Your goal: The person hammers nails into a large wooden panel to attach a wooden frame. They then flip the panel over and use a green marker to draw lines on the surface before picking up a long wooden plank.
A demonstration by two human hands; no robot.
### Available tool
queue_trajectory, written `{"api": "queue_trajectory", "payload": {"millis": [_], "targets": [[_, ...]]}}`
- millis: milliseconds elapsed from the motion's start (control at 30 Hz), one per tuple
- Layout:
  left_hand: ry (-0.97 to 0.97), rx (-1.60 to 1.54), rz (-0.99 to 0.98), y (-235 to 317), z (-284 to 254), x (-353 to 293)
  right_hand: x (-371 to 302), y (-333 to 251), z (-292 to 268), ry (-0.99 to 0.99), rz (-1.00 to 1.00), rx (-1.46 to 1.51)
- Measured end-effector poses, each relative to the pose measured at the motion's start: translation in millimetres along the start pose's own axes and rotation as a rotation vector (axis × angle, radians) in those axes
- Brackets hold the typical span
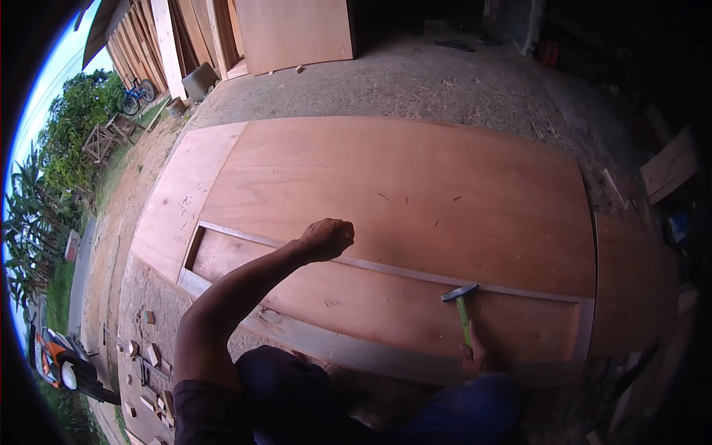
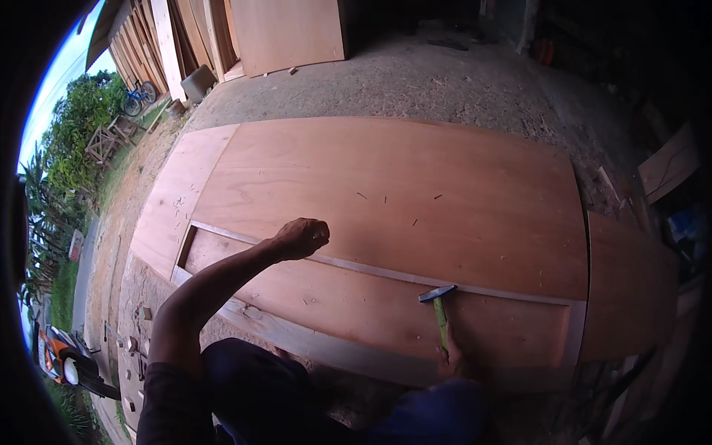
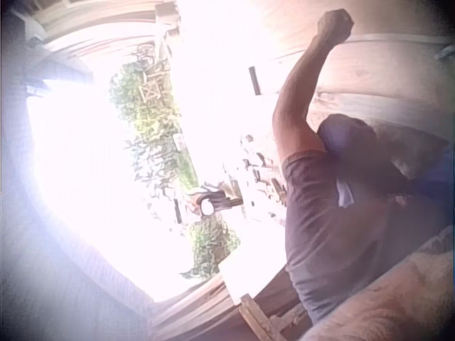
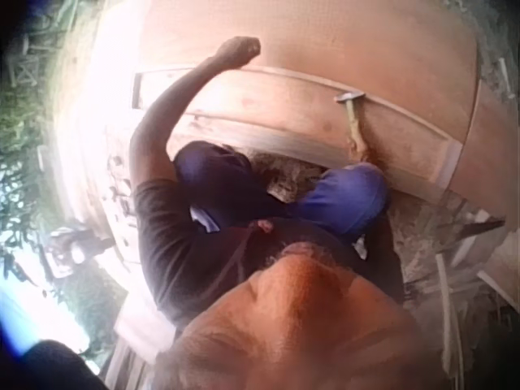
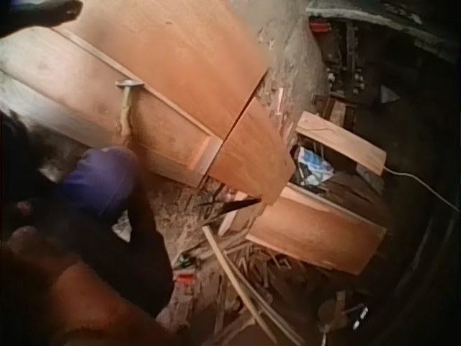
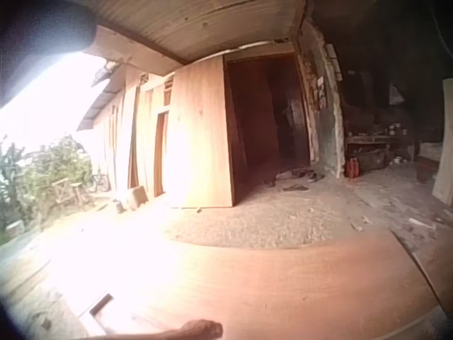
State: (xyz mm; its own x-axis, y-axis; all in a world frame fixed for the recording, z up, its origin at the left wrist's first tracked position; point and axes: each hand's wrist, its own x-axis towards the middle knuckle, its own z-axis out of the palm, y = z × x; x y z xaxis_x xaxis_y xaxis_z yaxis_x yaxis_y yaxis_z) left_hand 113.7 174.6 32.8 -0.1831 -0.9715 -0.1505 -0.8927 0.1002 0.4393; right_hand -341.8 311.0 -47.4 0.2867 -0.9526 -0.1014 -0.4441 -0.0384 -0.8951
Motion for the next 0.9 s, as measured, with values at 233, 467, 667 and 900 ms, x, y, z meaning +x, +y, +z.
{"api": "queue_trajectory", "payload": {"millis": [233, 467, 667, 900], "targets": [[0.124, -0.153, -0.203, 33.7, 42.7, 149.4, 2.1, 19.1, 3.4, 0.05, -0.068, -0.143], [0.121, -0.146, -0.28, 43.0, 57.0, 175.0, 1.1, 10.4, 5.6, 0.002, 0.039, -0.209], [0.206, 0.013, 0.039, 48.8, 72.3, 161.5, -1.7, 9.7, -1.3, -0.011, 0.003, -0.189], [0.25, -0.208, 0.041, -3.5, 79.9, 179.0, 7.9, -47.1, -13.5, -0.017, 0.012, -0.382]]}}
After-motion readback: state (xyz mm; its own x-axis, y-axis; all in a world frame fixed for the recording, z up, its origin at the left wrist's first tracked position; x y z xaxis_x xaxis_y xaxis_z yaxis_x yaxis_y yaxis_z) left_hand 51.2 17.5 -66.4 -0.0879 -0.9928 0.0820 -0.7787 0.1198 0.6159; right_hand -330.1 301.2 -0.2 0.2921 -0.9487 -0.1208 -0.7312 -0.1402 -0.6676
